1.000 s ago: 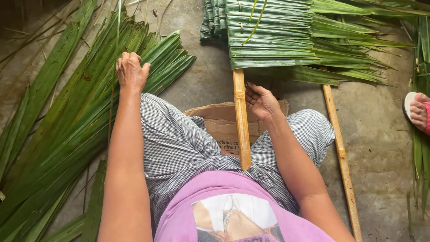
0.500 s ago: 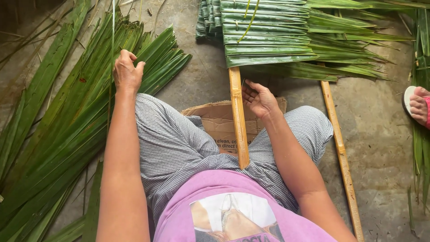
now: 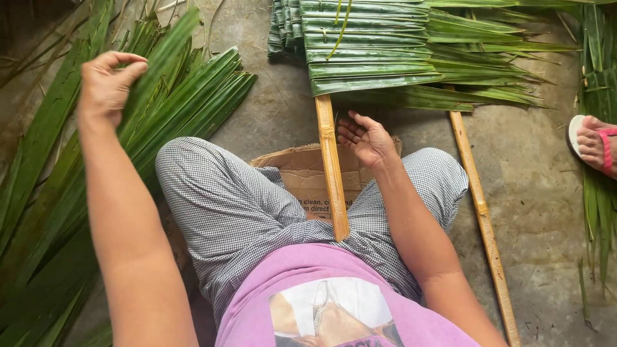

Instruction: Weaving and tying palm leaves onto a bamboo frame to create thatched roofing panels.

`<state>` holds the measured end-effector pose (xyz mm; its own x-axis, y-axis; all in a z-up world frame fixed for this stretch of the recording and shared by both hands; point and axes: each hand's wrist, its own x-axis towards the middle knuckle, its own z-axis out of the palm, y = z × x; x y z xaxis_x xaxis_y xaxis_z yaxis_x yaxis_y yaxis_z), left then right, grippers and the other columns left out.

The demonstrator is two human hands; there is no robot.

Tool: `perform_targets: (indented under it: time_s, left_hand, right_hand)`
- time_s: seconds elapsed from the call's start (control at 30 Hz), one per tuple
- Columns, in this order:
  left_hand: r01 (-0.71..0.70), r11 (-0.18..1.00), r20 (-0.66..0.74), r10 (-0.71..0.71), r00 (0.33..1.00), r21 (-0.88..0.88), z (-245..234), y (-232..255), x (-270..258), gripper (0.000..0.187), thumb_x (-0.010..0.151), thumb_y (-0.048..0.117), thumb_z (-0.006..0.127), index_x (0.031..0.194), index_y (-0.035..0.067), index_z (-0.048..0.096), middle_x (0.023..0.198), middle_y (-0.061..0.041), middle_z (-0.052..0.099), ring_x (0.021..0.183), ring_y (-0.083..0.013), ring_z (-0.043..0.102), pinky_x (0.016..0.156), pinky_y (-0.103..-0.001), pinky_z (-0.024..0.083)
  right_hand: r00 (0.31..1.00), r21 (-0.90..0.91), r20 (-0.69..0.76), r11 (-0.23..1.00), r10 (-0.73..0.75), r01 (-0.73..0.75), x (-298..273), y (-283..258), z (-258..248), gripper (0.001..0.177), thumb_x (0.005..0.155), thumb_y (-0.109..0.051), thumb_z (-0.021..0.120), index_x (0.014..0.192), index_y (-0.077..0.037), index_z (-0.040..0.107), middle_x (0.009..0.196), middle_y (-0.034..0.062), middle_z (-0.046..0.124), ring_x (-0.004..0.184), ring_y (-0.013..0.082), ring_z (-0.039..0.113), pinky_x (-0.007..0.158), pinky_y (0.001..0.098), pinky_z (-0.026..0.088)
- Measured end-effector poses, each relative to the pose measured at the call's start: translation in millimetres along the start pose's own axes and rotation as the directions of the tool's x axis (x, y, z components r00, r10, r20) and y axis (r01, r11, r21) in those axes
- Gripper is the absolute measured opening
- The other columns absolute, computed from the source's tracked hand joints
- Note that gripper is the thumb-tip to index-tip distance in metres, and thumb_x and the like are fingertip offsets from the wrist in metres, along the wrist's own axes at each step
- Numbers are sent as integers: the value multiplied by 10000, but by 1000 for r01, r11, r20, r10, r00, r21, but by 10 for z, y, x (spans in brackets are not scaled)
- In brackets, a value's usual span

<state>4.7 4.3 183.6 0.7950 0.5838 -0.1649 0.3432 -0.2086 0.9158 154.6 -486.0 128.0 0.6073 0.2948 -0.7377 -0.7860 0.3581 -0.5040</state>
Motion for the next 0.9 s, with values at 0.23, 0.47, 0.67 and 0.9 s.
perform_targets:
  time_s: [0.23, 0.47, 0.67, 0.9]
  left_hand:
    - [32, 993, 63, -39, 997, 112, -206, 657, -207, 142, 1040, 167, 746, 1164, 236, 740, 1069, 106, 735, 819, 58, 634, 730, -72, 545]
    - [122, 974, 224, -163, 961, 189, 216, 568, -345, 198, 962, 126, 742, 1157, 163, 743, 867, 21, 695, 596, -5, 528, 481, -122, 442]
    - [187, 966, 348, -240, 906, 180, 527, 641, -576, 133, 937, 74, 747, 1070, 71, 764, 697, -14, 628, 510, -31, 451, 404, -164, 316]
    - [-84, 969, -46, 98, 994, 233, 347, 1238, -881, 185, 1033, 42, 750, 1191, 139, 744, 853, -25, 753, 626, -32, 687, 473, -125, 525]
  right_hand:
    - [1000, -10, 19, 1000, -15, 15, 61, 17, -56, 411, 911, -154, 638, 1295, -14, 598, 1126, 208, 637, 1014, 279, 623, 857, 410, 543]
    - [997, 6, 76, 1000, -16, 16, 143, 15, -196, 335, 936, -155, 666, 1246, -33, 635, 845, 67, 666, 700, 146, 620, 673, 312, 532]
    - [990, -46, 129, 997, -51, 58, 11, -28, -135, 252, 945, -158, 673, 1168, -43, 664, 775, 32, 646, 585, 93, 559, 540, 242, 460]
    - [983, -36, 170, 997, -63, 70, 26, -21, -126, 225, 928, -153, 703, 1121, -37, 703, 776, 52, 677, 589, 116, 615, 522, 242, 530]
